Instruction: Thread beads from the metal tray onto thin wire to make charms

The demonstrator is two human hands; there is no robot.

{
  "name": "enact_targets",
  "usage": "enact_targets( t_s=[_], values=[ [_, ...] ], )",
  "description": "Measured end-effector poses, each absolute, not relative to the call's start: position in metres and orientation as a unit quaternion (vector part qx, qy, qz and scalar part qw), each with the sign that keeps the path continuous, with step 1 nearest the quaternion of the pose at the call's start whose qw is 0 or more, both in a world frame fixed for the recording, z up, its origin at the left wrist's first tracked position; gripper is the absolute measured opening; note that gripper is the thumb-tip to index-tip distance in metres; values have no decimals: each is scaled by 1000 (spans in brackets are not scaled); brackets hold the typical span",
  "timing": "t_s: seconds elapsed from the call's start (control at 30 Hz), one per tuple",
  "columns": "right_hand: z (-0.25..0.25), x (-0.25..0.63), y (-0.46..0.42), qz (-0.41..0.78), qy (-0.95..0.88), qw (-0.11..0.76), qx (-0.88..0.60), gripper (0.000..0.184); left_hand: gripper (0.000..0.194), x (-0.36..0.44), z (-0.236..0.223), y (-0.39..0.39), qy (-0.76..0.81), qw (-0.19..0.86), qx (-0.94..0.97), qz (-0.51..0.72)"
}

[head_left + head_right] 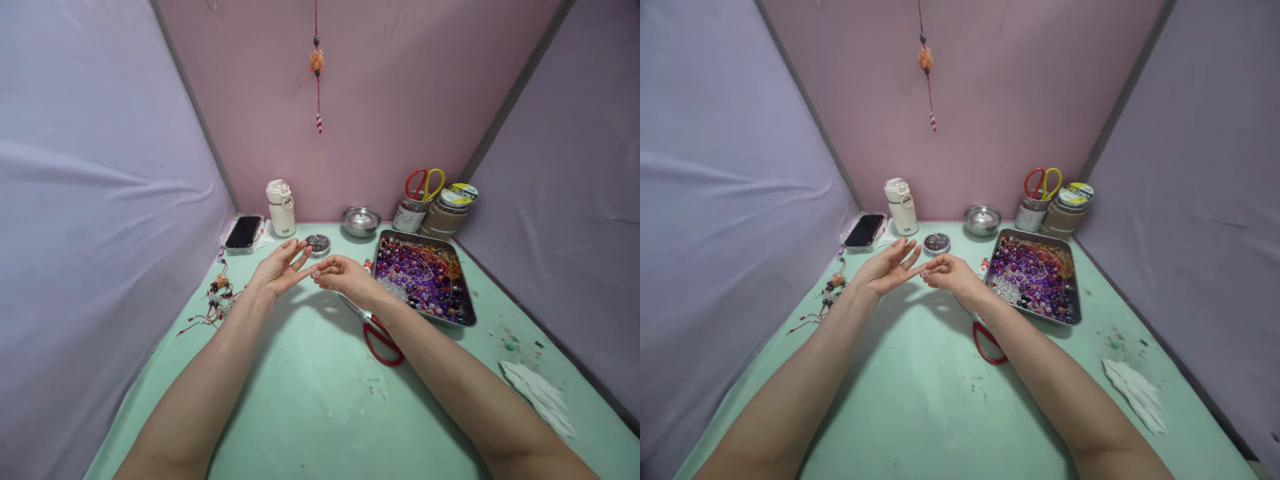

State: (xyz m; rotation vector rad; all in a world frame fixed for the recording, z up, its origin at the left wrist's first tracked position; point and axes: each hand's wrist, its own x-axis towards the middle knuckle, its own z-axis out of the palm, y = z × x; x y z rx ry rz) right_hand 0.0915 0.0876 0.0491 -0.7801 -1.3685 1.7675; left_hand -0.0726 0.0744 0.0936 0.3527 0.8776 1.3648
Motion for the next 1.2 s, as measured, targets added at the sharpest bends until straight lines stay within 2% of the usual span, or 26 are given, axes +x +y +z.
enact_targets(
  t_s=[0.73, 0.83, 1.0, 1.2],
  values=[
    [48, 86, 86, 683, -517, 367, -363, 26, 9, -69, 90, 74, 387, 663, 191, 612],
    [53, 90, 87, 645, -554, 358, -386, 23, 10, -64, 88, 72, 391, 651, 227, 609],
    [67, 102, 93, 553, -620, 395, -392, 22, 17, -50, 79, 69, 434, 613, 318, 578],
    [73, 110, 99, 520, -642, 420, -377, 15, 26, -33, 68, 63, 476, 575, 405, 528]
  ],
)
